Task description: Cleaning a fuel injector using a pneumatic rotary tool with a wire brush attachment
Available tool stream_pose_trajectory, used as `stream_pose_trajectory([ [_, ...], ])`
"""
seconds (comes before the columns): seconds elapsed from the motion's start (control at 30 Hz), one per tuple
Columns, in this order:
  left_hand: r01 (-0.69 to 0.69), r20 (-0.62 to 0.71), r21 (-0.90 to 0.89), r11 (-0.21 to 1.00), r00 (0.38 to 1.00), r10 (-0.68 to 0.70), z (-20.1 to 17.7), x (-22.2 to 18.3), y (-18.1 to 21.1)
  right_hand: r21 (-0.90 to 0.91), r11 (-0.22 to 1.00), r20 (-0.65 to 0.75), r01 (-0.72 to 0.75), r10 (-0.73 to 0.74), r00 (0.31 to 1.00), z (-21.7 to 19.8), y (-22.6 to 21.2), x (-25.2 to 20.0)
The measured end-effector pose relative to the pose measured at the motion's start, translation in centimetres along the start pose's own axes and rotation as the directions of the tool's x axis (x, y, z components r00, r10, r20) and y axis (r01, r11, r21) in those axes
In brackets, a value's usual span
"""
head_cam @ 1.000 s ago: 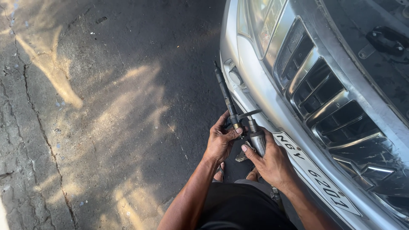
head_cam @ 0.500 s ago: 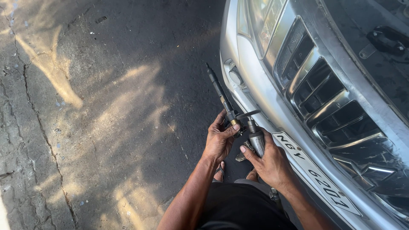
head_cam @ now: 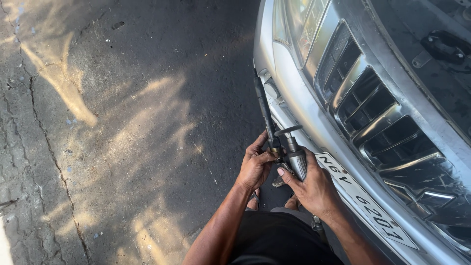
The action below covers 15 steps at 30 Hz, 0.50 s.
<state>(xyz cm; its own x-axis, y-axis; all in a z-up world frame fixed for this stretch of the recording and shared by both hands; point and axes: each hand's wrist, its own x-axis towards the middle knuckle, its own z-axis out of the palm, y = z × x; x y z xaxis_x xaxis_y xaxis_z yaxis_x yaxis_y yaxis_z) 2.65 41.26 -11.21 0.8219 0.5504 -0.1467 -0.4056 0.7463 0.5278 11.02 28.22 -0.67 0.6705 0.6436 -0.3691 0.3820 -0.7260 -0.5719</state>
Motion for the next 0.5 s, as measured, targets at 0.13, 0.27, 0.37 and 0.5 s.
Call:
stream_pose_trajectory([
  [0.13, -0.007, 0.024, 0.013, 1.0, 1.0, 0.007, 0.3, 0.0, 0.0, -0.005, 1.0, 0.01, -0.014, 0.015, 1.0, -0.4, -0.6, -0.3],
  [0.27, -0.052, -0.038, 0.099, 0.994, 0.998, 0.056, -1.9, 1.2, -2.7, 0.092, 0.995, -0.002, 0.042, -0.042, 0.999, -0.7, -0.6, -0.7],
  [0.37, -0.066, -0.079, 0.225, 0.972, 0.993, 0.086, -2.6, 1.1, -3.7, 0.167, 0.982, -0.011, 0.089, -0.089, 0.996, -1.0, -1.1, -1.0],
  [0.5, -0.05, -0.032, 0.443, 0.895, 0.997, 0.072, 0.5, -0.4, -1.5, 0.172, 0.981, 0.001, 0.092, -0.094, 0.996, -1.1, -1.7, -0.6],
])
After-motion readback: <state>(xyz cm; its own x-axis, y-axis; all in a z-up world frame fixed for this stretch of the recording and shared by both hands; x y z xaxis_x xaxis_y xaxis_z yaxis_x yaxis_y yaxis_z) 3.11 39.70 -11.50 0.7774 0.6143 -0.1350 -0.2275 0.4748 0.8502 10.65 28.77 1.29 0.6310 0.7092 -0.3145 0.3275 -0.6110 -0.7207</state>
